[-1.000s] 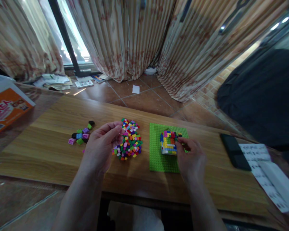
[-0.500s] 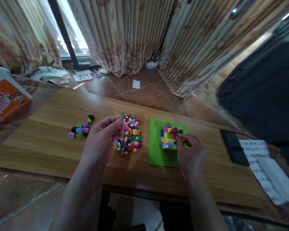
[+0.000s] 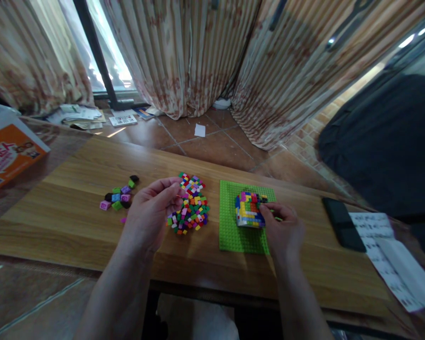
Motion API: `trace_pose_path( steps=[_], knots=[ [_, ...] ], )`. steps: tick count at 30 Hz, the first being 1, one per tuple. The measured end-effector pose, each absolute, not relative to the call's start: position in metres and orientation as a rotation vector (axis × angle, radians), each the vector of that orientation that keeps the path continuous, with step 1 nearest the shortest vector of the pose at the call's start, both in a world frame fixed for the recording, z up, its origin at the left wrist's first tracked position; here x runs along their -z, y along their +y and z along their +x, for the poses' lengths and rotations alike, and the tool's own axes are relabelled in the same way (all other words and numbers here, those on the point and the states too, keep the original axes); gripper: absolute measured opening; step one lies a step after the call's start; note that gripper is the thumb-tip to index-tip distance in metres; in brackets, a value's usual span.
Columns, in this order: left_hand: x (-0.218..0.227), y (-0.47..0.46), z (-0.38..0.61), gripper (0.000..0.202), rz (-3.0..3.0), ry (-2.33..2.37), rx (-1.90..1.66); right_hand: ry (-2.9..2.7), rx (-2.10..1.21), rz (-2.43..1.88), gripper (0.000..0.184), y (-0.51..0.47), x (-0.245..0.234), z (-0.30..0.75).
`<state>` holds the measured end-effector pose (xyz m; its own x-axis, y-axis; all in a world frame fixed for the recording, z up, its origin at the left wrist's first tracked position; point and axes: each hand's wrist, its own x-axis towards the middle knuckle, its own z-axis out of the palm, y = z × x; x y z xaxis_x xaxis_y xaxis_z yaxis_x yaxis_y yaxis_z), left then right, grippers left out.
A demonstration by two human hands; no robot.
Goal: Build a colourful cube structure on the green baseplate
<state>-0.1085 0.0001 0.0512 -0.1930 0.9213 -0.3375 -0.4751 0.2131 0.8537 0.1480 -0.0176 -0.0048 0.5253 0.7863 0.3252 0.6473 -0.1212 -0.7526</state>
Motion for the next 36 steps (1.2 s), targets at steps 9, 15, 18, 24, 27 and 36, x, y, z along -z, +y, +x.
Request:
trace_pose_path(
  steps=[9, 15, 18, 24, 27, 36],
  knots=[
    [-0.051, -0.001, -0.108, 0.024, 0.533, 1.172, -1.362, -0.642, -0.769, -1.553, 0.033, -0.012, 0.008, 0.146],
    [-0.05, -0.001, -0.108, 0.024, 0.543, 1.167, -1.36, -0.635, -0.752, -1.545, 0.032, -0.01, 0.007, 0.145],
    [-0.05, -0.002, -0.108, 0.025, 0.537, 1.155, -1.371, -0.61, -0.77, -1.559, 0.034, -0.01, 0.006, 0.143],
    [-0.051, -0.001, -0.108, 0.026, 0.52, 1.156, -1.368, -0.615, -0.792, -1.562, 0.036, -0.012, 0.008, 0.146],
    [-0.051, -0.001, -0.11, 0.025, 0.511, 1.153, -1.382, -0.718, -0.665, -1.581, 0.03, -0.012, 0.009, 0.151],
    [-0.049, -0.001, -0.113, 0.024, 0.511, 1.118, -1.413, -1.571, -0.281, -1.45, 0.008, -0.041, -0.005, 0.097]
  ],
)
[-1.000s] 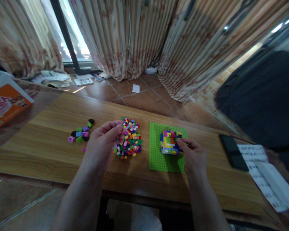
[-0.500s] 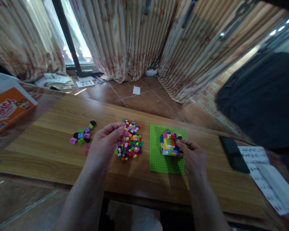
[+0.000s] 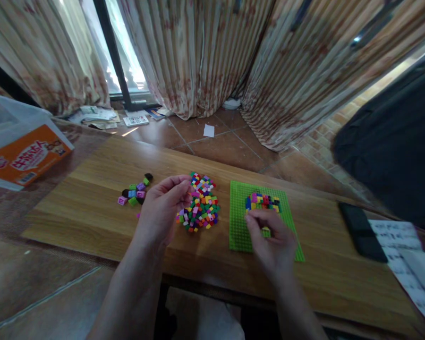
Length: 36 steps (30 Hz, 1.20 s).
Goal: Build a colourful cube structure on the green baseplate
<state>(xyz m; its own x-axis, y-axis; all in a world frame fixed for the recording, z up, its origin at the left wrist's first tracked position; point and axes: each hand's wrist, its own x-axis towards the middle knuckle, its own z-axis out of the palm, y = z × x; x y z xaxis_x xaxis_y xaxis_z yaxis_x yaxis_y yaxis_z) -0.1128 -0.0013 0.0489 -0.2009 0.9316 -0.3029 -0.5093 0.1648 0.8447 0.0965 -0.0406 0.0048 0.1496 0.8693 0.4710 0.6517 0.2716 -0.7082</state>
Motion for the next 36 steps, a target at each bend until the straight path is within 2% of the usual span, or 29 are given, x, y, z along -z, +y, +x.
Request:
trace_pose_path(
  steps=[3, 7, 26, 36],
  knots=[
    [-0.049, -0.002, -0.111, 0.024, 0.517, 1.116, -1.402, -1.822, -0.36, -1.356, 0.011, -0.05, -0.002, 0.074],
    [-0.05, -0.002, -0.11, 0.023, 0.513, 1.12, -1.405, -1.928, -0.427, -1.443, 0.014, -0.05, 0.009, 0.065],
    [-0.047, -0.001, -0.111, 0.023, 0.516, 1.118, -1.403, -1.991, -0.395, -1.571, 0.008, -0.04, 0.022, 0.058],
    [-0.049, -0.001, -0.11, 0.024, 0.509, 1.129, -1.393, -2.026, -0.289, -1.588, 0.014, -0.04, 0.025, 0.056]
  ],
)
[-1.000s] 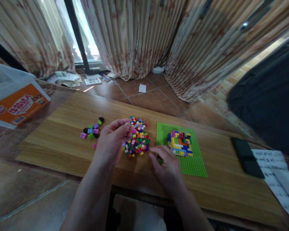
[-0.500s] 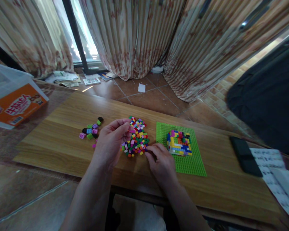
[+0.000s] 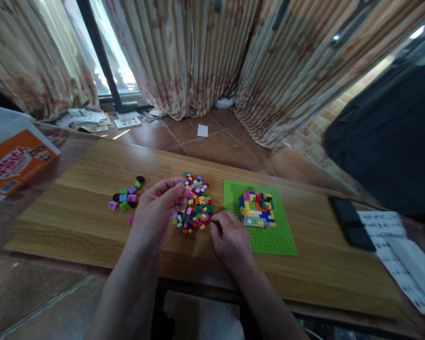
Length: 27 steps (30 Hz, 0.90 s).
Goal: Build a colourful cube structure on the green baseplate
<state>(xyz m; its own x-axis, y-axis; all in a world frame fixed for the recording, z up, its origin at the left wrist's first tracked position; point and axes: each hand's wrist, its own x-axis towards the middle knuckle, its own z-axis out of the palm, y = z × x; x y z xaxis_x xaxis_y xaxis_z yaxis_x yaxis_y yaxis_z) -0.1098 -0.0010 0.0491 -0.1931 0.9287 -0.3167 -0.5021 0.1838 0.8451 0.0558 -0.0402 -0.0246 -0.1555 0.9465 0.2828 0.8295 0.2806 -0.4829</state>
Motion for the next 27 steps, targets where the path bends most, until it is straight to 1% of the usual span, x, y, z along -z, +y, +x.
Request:
trace_pose_path(
  steps=[7, 11, 13, 19, 27],
  knots=[
    [-0.048, 0.0, -0.11, 0.026, 0.511, 1.158, -1.376, -1.996, -0.236, -1.537, 0.02, -0.039, 0.026, 0.051],
    [-0.047, 0.001, -0.111, 0.024, 0.521, 1.174, -1.366, -1.857, -0.331, -1.448, 0.021, -0.038, 0.014, 0.058],
    [-0.047, 0.002, -0.112, 0.023, 0.521, 1.179, -1.361, -1.748, -0.321, -1.428, 0.02, -0.036, 0.004, 0.071],
    [-0.049, 0.001, -0.11, 0.021, 0.5, 1.203, -1.356, -1.462, -0.181, -1.554, 0.019, -0.026, -0.012, 0.126],
    [-0.051, 0.002, -0.104, 0.023, 0.498, 1.192, -1.346, -1.554, -0.167, -1.689, 0.019, -0.016, -0.005, 0.141]
  ],
)
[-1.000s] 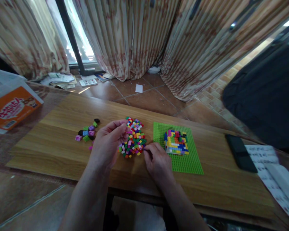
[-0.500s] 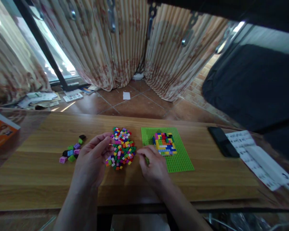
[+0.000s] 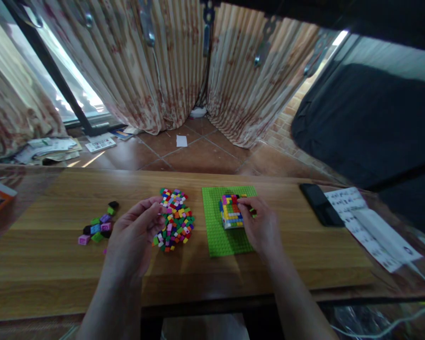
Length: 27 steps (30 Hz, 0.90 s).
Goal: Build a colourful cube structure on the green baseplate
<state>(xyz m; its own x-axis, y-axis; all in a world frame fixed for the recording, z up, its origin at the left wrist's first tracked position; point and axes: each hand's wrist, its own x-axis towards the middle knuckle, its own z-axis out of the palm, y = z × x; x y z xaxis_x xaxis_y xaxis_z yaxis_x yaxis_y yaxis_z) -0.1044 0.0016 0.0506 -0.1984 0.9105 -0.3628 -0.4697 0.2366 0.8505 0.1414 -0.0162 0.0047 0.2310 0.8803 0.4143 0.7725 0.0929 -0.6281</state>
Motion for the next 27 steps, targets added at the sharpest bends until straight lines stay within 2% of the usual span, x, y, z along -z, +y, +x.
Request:
trace_pose_path(
  steps=[13, 20, 27],
  knots=[
    [-0.049, 0.001, -0.109, 0.025, 0.493, 1.177, -1.351, -1.682, 0.015, -1.734, 0.02, -0.012, 0.0, 0.14],
    [-0.049, 0.0, -0.11, 0.025, 0.488, 1.183, -1.351, -1.44, -0.125, -1.741, 0.014, -0.005, 0.005, 0.145],
    [-0.048, 0.0, -0.11, 0.022, 0.511, 1.171, -1.361, -1.205, -0.218, -1.737, 0.016, 0.001, 0.009, 0.146]
  ],
)
